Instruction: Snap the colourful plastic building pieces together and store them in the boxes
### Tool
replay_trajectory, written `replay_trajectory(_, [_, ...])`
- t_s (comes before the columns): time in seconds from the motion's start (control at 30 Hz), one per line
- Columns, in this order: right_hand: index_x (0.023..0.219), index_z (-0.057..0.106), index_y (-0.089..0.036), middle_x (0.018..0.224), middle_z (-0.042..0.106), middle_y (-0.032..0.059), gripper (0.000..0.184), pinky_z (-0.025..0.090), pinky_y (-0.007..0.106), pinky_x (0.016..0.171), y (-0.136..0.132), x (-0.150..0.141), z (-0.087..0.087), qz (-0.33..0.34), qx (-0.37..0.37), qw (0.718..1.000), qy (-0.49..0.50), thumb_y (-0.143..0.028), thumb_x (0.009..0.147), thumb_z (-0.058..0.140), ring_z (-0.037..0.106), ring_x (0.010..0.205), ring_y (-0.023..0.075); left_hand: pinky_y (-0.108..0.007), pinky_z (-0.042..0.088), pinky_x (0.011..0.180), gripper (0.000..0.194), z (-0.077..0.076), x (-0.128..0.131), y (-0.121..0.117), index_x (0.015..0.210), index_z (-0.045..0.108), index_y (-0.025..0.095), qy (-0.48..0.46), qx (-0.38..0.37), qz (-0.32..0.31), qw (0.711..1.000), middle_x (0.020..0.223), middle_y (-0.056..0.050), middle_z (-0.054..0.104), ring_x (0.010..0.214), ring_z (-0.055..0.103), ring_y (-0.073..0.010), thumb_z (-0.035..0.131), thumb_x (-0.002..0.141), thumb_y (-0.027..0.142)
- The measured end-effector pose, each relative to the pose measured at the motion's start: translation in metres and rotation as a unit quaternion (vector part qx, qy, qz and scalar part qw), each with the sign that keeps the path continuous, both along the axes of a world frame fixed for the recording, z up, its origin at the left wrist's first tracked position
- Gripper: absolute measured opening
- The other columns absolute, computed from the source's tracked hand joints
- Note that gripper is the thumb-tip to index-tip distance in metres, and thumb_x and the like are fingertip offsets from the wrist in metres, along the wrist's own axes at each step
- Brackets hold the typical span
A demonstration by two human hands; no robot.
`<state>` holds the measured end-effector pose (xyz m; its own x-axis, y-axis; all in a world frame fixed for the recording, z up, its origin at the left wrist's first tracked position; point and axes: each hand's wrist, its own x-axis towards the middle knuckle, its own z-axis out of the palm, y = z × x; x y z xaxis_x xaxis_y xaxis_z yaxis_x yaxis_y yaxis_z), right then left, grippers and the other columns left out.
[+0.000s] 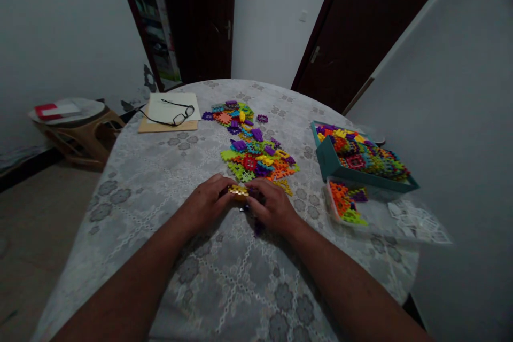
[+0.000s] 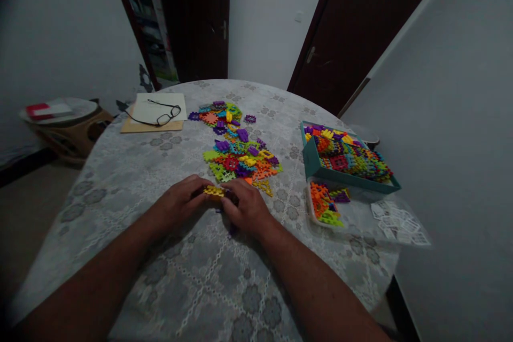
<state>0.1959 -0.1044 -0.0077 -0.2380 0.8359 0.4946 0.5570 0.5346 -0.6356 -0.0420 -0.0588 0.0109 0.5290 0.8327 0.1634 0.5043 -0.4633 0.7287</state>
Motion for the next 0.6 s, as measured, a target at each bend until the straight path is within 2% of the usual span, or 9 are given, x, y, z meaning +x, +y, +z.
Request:
replay_trajectory(0.13, [0.133,0.074,-0.024,0.134,0.074,0.0136,0.033,0.059,0.047,0.113,0.016,0.025,-0.002,-0.093,0.077,0.993,-0.004,-0.018,0.102,0.062,0.07,0.128,0.0283,-0.042,0.054,0.101,0.023,-0.004,0.003,-0.002,0.114,0.076,0.024,-0.002,0.026,0.008,1.0,0.108,-0.007,0.068,0.106,0.067,-0.0268,0.056,0.105,0.032])
replay_trajectory(0.23, [0.138,0.073,-0.022,0.139,0.07,0.0164,0.038,0.056,0.052,0.118,0.032,0.042,-0.013,-0.157,0.086,0.983,-0.033,-0.018,0.103,0.058,0.066,0.133,0.0303,-0.044,0.054,0.105,0.023,-0.006,0.004,-0.004,0.116,0.075,0.025,-0.01,0.028,0.006,1.0,0.111,-0.007,0.067,0.11,0.066,-0.0268,0.055,0.106,0.03])
replay_trajectory(0.3, [0.137,0.073,-0.021,0.138,0.069,0.0174,0.039,0.056,0.053,0.118,0.04,0.048,-0.023,-0.166,0.076,0.982,-0.055,-0.019,0.102,0.057,0.066,0.133,0.0311,-0.044,0.054,0.107,0.024,-0.005,0.005,-0.005,0.119,0.075,0.026,-0.01,0.022,0.001,1.0,0.113,-0.007,0.067,0.111,0.066,-0.0262,0.055,0.107,0.03])
replay_trajectory(0.43, [0.117,0.078,-0.021,0.127,0.071,0.0162,0.025,0.057,0.05,0.114,0.045,0.051,-0.033,-0.165,0.054,0.982,-0.073,-0.019,0.1,0.06,0.068,0.123,0.0305,-0.044,0.055,0.109,0.024,-0.003,0.007,-0.007,0.12,0.075,0.026,-0.016,0.019,-0.005,1.0,0.117,-0.007,0.067,0.112,0.067,-0.0258,0.056,0.106,0.029])
replay_trajectory(0.6, [0.107,0.075,-0.022,0.115,0.074,0.0124,0.016,0.058,0.044,0.103,0.04,0.054,-0.02,-0.189,0.056,0.98,-0.033,-0.025,0.101,0.06,0.07,0.112,0.0284,-0.042,0.055,0.109,0.022,0.0,0.006,-0.008,0.116,0.075,0.026,-0.027,0.028,-0.006,0.999,0.124,-0.008,0.069,0.118,0.067,-0.0256,0.055,0.107,0.029])
